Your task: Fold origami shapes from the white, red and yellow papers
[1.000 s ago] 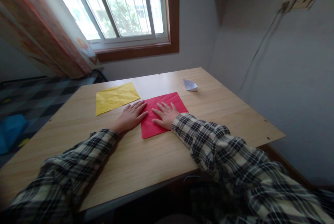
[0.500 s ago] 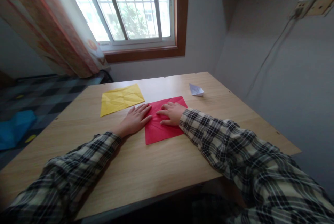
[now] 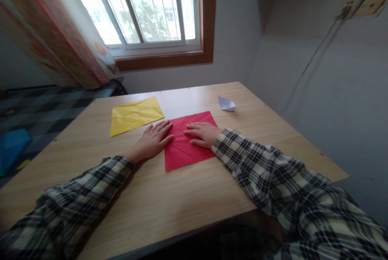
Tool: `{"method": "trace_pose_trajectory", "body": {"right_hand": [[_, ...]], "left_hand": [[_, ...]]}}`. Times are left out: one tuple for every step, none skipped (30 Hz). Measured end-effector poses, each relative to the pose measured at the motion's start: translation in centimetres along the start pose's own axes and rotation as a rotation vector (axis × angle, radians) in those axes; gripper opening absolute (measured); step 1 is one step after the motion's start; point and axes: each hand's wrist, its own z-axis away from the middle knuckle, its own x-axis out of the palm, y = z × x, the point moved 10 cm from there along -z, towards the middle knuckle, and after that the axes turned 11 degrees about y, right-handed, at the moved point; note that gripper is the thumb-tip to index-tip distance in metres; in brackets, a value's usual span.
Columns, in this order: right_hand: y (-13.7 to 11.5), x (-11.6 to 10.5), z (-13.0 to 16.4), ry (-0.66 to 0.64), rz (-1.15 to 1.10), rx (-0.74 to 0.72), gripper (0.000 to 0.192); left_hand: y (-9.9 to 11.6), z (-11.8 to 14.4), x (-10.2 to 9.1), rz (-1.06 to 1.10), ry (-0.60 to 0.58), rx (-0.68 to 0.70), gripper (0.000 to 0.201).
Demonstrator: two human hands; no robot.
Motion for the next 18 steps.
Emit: {"method": "trace_pose_trajectory", "body": {"right_hand": [[0.2,0.1,0.2,0.004,0.005,0.020,0.054],[0.4,0.2,0.4,0.009,0.013,0.047,0.055],[0.7,0.2,0.7,0.010,0.023,0.073,0.056],[1.0,0.2,0.9,0.011,0.035,0.098,0.058],[1.2,0.2,1.0,0.011,0.046,0.118,0.059],[1.4,0.2,1.2,0.011,0.054,0.133,0.060],[1.6,0.1,1.3,0.012,0.060,0.143,0.061],[1.7,0.0,1.3,0.014,0.063,0.148,0.062],[1.8,0.0,1.4,0.017,0.063,0.150,0.062],[1.8,0.0,1.5,0.019,0.062,0.151,0.063],[1.9,-0.1,1.5,0.022,0.060,0.151,0.063],[2.0,-0.1,1.6,0.026,0.058,0.151,0.063],[2.1,-0.1,1.7,0.030,0.055,0.151,0.063],[2.3,-0.1,1.8,0.034,0.051,0.152,0.063],[2.4,-0.1,2.0,0.040,0.047,0.153,0.063],[2.6,-0.2,2.1,0.047,0.041,0.154,0.064],[2.8,-0.2,2.3,0.056,0.033,0.156,0.064],[3.0,-0.3,2.5,0.067,0.025,0.158,0.064]], "left_hand": [[0.0,0.0,0.0,0.001,-0.001,0.001,0.064],[0.1,0.0,0.0,0.004,0.001,0.005,0.064],[0.1,0.0,0.0,0.006,0.005,0.009,0.064],[0.1,0.0,-0.1,0.008,0.013,0.014,0.064],[0.1,0.0,-0.1,0.010,0.022,0.019,0.063],[0.0,0.0,-0.1,0.012,0.030,0.024,0.063],[0.0,0.0,-0.1,0.016,0.036,0.028,0.063],[0.0,0.0,-0.1,0.019,0.041,0.029,0.063],[-0.1,0.1,-0.1,0.022,0.042,0.029,0.063],[-0.1,0.1,0.0,0.023,0.040,0.027,0.062],[-0.2,0.1,0.0,0.022,0.038,0.025,0.062],[-0.2,0.1,0.0,0.021,0.037,0.023,0.062],[-0.2,0.0,0.0,0.020,0.035,0.021,0.062],[-0.2,0.0,0.0,0.020,0.033,0.019,0.063],[-0.1,0.0,0.0,0.023,0.032,0.018,0.063],[-0.1,0.0,-0.1,0.026,0.032,0.016,0.063],[-0.1,0.0,-0.1,0.028,0.030,0.014,0.063],[0.0,0.0,-0.1,0.028,0.028,0.011,0.063]]}}
